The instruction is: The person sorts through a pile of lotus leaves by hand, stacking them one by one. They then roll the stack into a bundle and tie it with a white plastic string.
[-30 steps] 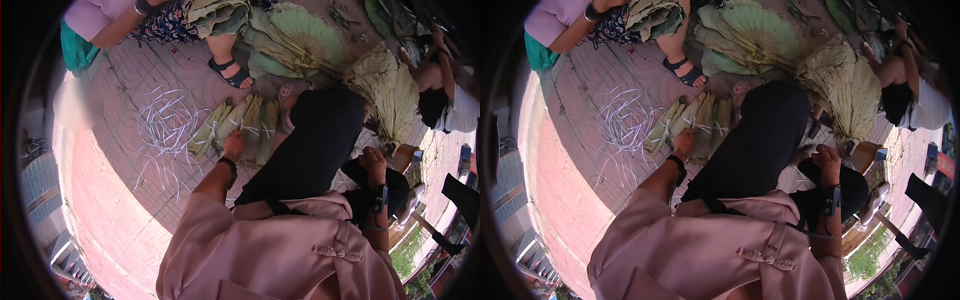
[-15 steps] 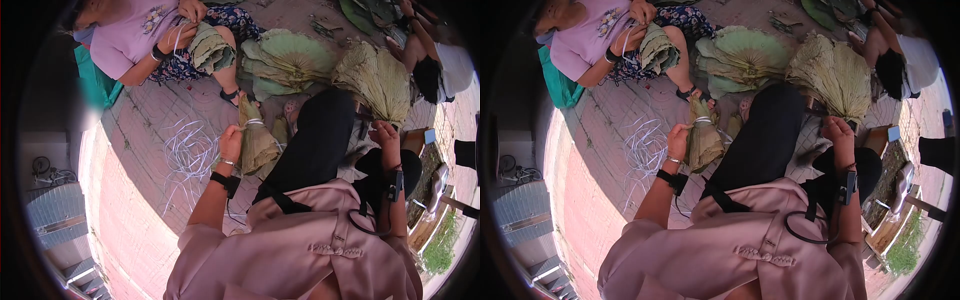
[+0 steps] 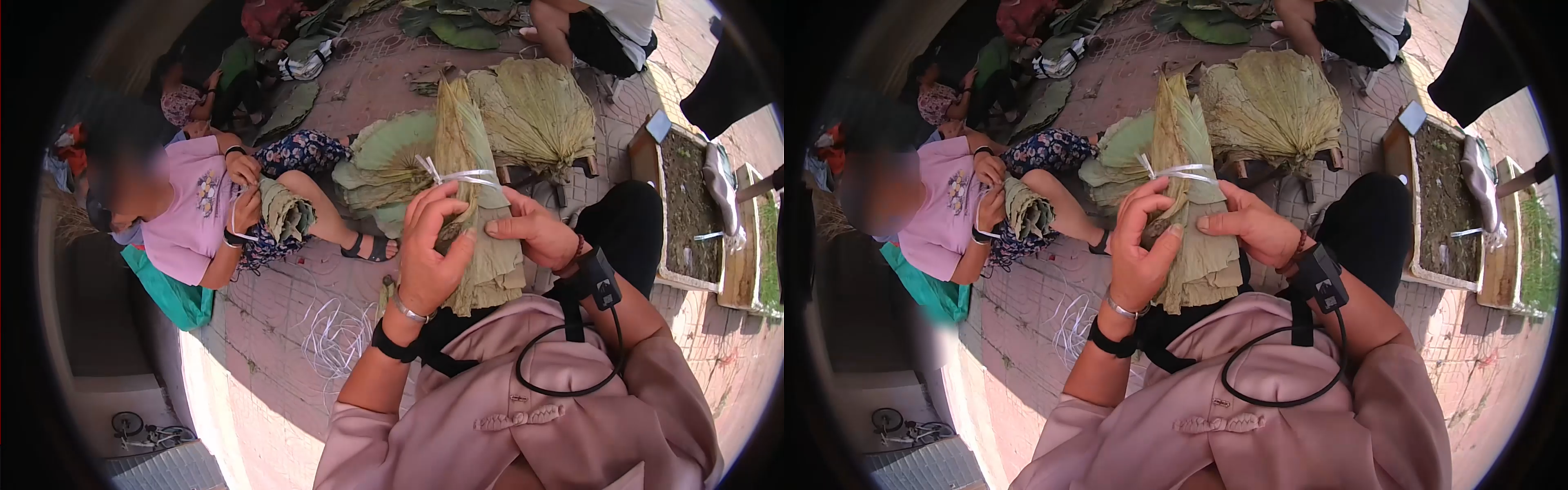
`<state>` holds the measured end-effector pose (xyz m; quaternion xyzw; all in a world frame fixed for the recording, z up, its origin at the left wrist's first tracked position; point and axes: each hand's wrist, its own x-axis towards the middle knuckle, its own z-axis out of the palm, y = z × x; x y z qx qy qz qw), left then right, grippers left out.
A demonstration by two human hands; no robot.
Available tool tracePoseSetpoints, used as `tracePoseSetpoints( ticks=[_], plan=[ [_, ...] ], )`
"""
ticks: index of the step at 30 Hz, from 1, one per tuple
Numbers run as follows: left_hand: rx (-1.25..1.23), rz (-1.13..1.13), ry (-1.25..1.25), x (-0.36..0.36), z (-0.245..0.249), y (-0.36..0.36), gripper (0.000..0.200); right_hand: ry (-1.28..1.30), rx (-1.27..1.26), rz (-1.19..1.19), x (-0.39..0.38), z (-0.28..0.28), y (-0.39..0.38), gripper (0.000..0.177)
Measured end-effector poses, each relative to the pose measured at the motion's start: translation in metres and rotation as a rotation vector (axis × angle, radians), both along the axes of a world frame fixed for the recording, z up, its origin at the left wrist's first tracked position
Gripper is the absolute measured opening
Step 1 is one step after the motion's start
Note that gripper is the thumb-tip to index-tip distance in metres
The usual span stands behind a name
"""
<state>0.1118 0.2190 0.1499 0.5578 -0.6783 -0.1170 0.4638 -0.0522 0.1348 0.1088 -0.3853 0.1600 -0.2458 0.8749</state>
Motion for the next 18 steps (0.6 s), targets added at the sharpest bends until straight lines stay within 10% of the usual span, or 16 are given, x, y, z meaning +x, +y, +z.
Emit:
tracePoseSetpoints(
  ticks=[4,9,18],
  plan=[
    [0.159,0.000,0.752,-0.013,-0.010,-0.023,0.026,-0.119,0.122,-0.099,-0.034,-0.011,-0.015,0.059],
    [0.643,-0.179,1.104,-0.025,-0.015,-0.061,0.056,-0.175,0.163,-0.199,-0.059,-0.017,-0.031,0.060],
    [0.764,-0.217,0.871,-0.062,-0.035,-0.097,0.044,0.216,-0.161,-0.593,-0.093,-0.032,-0.053,0.043]
  ],
)
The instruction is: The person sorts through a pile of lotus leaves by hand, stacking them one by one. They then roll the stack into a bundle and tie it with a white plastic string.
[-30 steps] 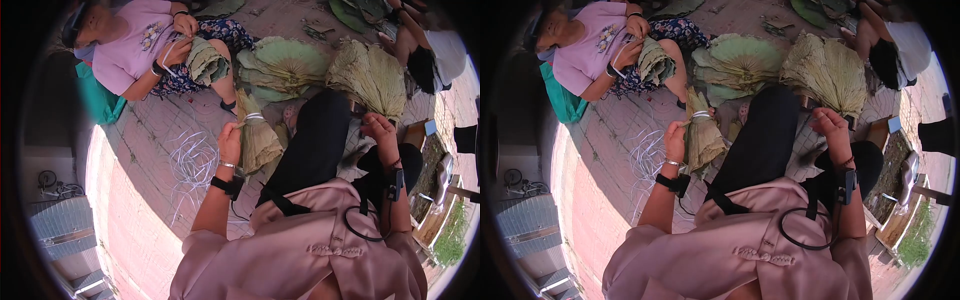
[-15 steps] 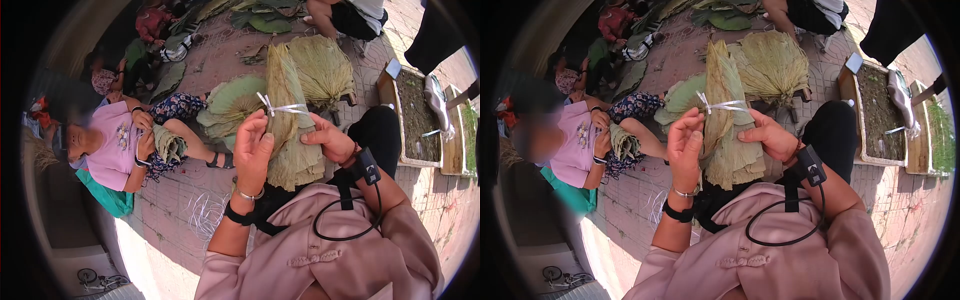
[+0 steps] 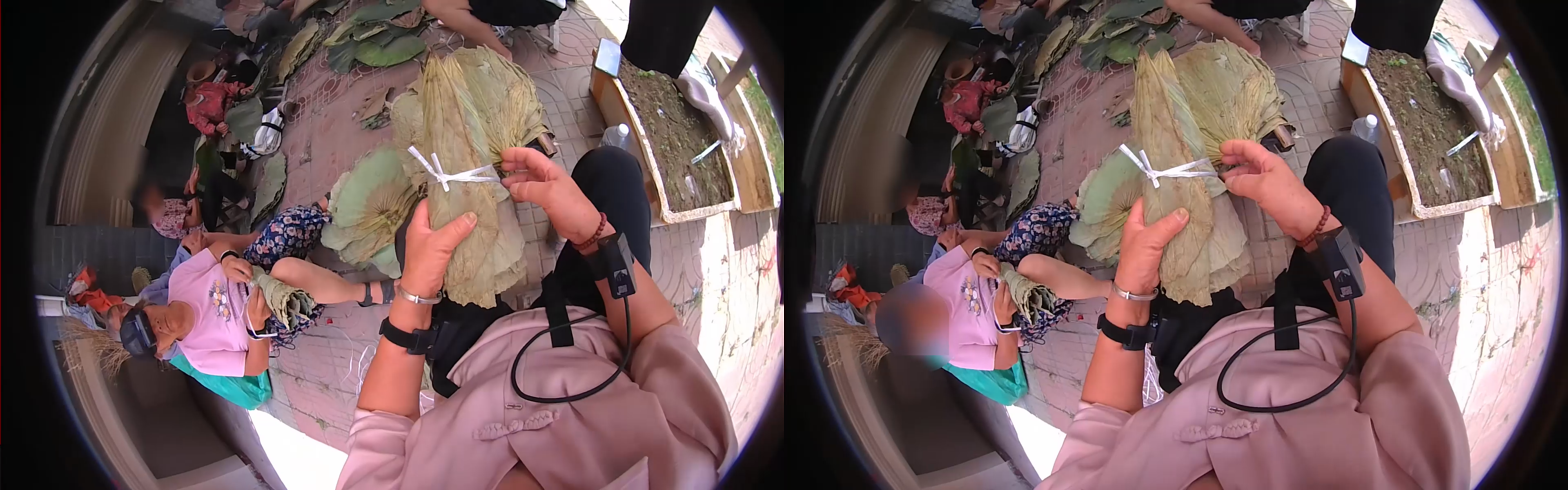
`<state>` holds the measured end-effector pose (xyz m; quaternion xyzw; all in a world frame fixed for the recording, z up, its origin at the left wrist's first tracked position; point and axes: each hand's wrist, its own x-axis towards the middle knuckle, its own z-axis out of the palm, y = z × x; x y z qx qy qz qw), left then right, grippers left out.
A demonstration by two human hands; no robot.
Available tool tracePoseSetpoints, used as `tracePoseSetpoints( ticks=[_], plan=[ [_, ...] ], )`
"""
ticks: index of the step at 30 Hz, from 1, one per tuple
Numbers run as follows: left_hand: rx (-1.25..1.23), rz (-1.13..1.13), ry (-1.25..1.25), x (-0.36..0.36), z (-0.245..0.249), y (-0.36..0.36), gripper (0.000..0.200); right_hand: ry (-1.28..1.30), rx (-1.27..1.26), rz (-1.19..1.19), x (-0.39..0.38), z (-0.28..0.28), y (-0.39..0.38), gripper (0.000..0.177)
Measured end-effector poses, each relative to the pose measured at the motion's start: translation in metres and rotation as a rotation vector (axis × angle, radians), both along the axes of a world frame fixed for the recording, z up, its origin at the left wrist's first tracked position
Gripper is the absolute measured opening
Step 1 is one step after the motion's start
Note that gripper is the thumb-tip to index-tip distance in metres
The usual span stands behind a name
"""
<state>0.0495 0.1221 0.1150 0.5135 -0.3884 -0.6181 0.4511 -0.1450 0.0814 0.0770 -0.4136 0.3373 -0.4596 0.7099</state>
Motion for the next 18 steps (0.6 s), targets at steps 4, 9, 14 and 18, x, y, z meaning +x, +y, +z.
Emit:
tracePoseSetpoints(
  ticks=[4,9,14,18],
  plan=[
    [-0.109,0.036,-0.306,-0.012,-0.009,-0.006,0.038,0.138,-0.167,-0.127,-0.013,0.027,-0.007,0.015],
    [-0.165,0.026,-0.532,-0.036,-0.008,-0.002,0.042,0.470,-0.310,-0.199,0.007,0.031,-0.011,0.022],
    [-0.200,0.053,-0.735,-0.043,-0.002,0.005,0.046,0.671,-0.415,-0.289,0.011,0.036,-0.006,0.025],
    [-0.168,0.041,-0.820,-0.042,0.000,0.007,0.044,0.695,-0.556,-0.374,0.016,0.029,-0.004,0.020]
  ],
)
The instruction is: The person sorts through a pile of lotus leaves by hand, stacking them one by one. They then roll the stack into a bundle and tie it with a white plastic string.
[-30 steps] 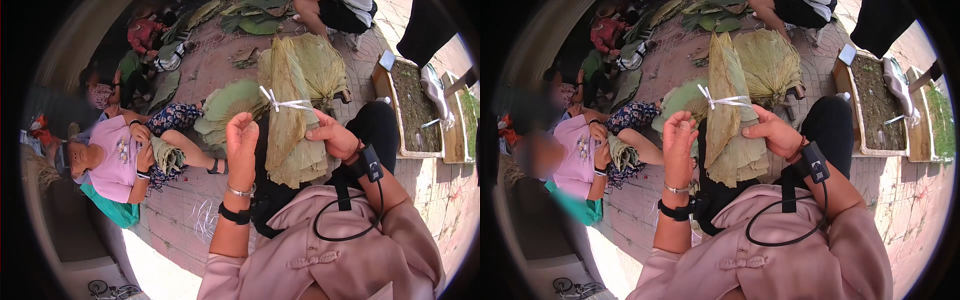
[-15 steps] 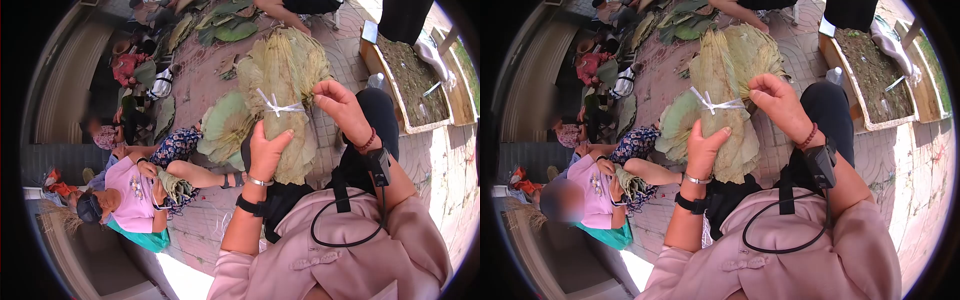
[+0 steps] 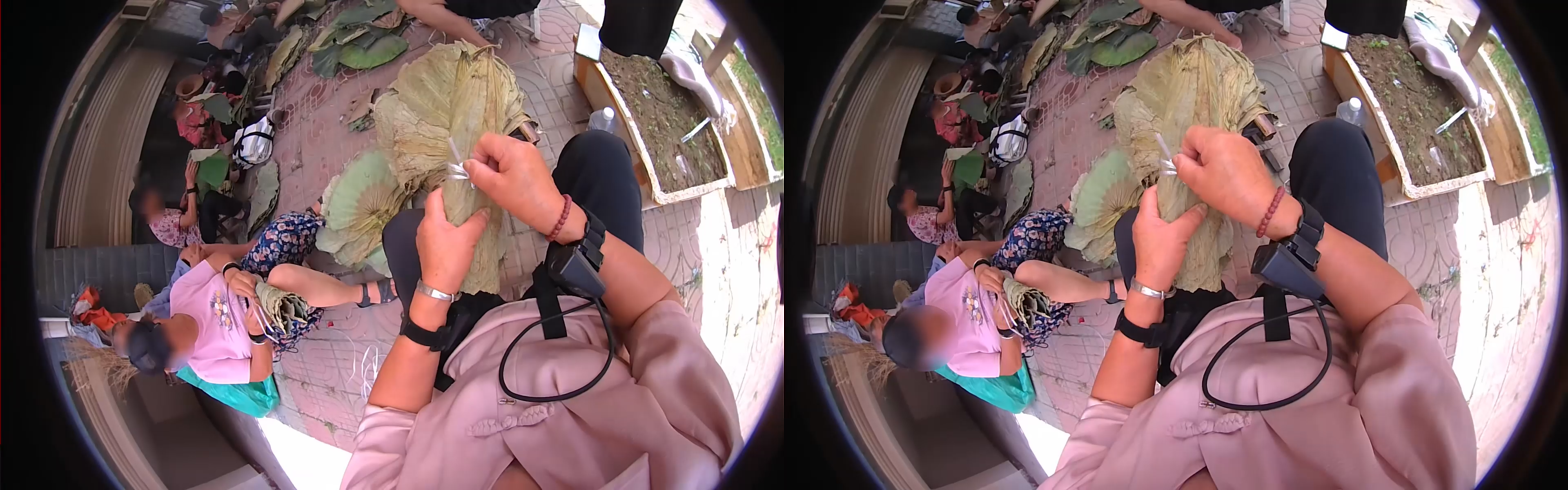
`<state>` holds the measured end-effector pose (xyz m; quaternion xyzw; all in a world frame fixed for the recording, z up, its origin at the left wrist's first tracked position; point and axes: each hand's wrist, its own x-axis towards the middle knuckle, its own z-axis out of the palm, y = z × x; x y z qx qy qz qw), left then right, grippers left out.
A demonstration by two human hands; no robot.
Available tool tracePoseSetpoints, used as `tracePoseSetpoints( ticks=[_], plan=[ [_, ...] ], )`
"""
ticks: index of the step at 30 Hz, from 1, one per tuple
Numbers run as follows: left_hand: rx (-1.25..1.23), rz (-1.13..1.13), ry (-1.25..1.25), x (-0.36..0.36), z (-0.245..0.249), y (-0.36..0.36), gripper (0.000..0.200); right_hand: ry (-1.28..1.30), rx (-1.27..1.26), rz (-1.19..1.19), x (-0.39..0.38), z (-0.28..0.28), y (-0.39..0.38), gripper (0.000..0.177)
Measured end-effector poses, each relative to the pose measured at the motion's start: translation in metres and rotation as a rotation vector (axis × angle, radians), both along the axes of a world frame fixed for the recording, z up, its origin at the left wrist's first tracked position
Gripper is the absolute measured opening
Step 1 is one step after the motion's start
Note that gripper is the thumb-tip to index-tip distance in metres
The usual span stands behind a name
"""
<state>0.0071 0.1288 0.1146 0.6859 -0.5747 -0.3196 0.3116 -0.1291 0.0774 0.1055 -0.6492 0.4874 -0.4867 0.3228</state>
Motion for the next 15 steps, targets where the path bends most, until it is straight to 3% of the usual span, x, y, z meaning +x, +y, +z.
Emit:
tracePoseSetpoints(
  ticks=[4,6,7,9,15],
  plan=[
    [-0.027,-0.022,-0.011,0.003,-0.003,0.004,0.049,-0.147,0.096,0.072,-0.001,-0.006,-0.001,0.019],
    [-0.035,-0.019,-0.006,0.004,-0.005,0.006,0.048,-0.486,0.350,0.141,-0.004,-0.007,-0.002,0.015],
    [-0.040,-0.019,-0.002,0.005,-0.006,0.008,0.047,-0.483,0.349,0.143,-0.006,-0.006,-0.002,0.015],
    [-0.022,-0.012,0.044,0.008,-0.008,0.010,0.046,-0.713,0.416,0.066,-0.013,0.001,-0.004,0.013],
    [-0.014,0.006,0.151,0.014,-0.021,0.011,0.045,-0.777,0.324,0.022,-0.026,0.003,-0.014,0.013]
  ],
)
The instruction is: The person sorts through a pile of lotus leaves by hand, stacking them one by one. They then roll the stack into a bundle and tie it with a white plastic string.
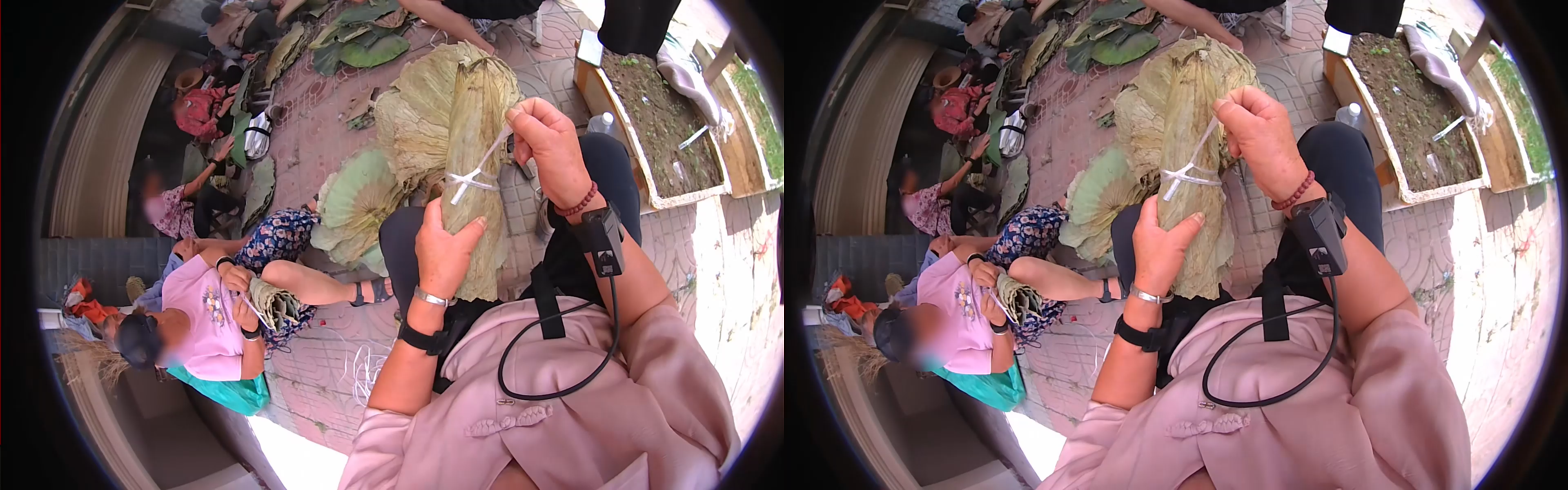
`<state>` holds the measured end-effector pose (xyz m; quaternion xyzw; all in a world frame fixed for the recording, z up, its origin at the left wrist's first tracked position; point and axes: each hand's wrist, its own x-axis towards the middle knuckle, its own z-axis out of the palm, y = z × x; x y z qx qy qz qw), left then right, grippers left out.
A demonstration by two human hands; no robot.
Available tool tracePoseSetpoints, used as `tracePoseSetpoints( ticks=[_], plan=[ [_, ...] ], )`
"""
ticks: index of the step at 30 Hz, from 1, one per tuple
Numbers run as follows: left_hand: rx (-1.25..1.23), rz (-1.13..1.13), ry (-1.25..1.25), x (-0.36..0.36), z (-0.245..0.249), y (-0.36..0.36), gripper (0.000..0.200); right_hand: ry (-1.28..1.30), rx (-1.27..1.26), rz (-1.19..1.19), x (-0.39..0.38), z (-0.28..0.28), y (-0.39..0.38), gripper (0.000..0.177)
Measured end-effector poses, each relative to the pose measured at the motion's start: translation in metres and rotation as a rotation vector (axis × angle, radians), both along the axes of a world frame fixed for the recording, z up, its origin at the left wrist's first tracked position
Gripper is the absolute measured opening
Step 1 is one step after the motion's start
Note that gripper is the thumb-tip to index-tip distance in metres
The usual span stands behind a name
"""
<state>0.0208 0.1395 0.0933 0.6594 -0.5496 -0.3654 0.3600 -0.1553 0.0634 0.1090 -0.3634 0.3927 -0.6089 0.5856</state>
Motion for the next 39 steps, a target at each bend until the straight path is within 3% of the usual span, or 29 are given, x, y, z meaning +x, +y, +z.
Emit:
tracePoseSetpoints(
  ticks=[5,8,11,13,14,15,17,21,24,26,27,28,29,30,31,33,35,39],
  plan=[
    [0.017,-0.026,-0.007,0.001,0.001,0.000,0.045,0.023,-0.024,-0.010,-0.002,0.000,-0.001,0.013],
    [0.017,0.002,0.146,0.001,-0.005,0.000,0.044,-0.006,-0.022,0.072,0.001,0.001,0.002,0.014],
    [0.047,0.025,0.243,0.002,-0.004,-0.002,0.043,0.128,0.025,0.161,0.009,-0.005,0.014,0.011],
    [0.041,0.037,0.303,0.001,-0.002,-0.001,0.042,0.382,-0.269,0.165,0.020,-0.039,0.018,0.012],
    [0.041,0.041,0.304,0.002,-0.002,0.000,0.042,0.651,-0.344,0.055,0.022,-0.030,0.025,0.012],
    [0.016,0.039,0.226,0.002,-0.002,-0.001,0.041,0.651,-0.345,0.059,0.024,-0.029,0.026,0.012],
    [-0.007,0.038,0.148,0.002,-0.001,0.001,0.040,1.022,-0.589,-0.104,0.027,-0.030,0.028,0.009],
    [0.001,0.027,0.163,0.003,0.002,0.001,0.039,1.088,-0.576,-0.090,0.032,-0.031,0.027,0.007],
    [0.019,0.026,0.324,0.008,-0.003,0.004,0.038,0.960,-0.517,-0.183,0.026,-0.042,0.019,0.009],
    [0.031,0.020,0.422,0.009,-0.002,0.005,0.037,0.856,-0.304,-0.253,0.016,-0.049,0.013,0.006],
    [0.085,0.024,0.581,0.011,0.001,0.005,0.037,0.857,-0.304,-0.253,0.011,-0.051,0.010,0.006],
    [0.139,0.028,0.740,0.012,0.003,0.005,0.037,0.588,-0.079,-0.183,0.006,-0.052,0.008,0.005],
    [0.137,0.030,0.741,0.014,0.004,0.005,0.037,0.316,0.141,-0.111,0.001,-0.053,0.005,0.006],
    [0.156,0.006,0.829,0.015,0.004,0.005,0.039,0.201,0.246,-0.092,-0.004,-0.052,0.003,0.008],
    [0.177,-0.018,0.917,0.016,0.005,0.005,0.040,0.203,0.245,-0.090,-0.008,-0.053,0.002,0.008],
    [0.178,-0.034,0.998,0.018,0.006,0.004,0.041,-0.117,0.373,-0.118,-0.018,-0.055,-0.002,0.009],
    [0.175,-0.042,1.077,0.023,0.008,0.006,0.041,-0.246,0.359,-0.133,-0.031,-0.059,-0.008,0.010],
    [0.120,0.001,1.074,0.034,0.006,0.005,0.043,-0.299,0.232,-0.216,-0.061,-0.055,-0.018,0.008]
  ],
)
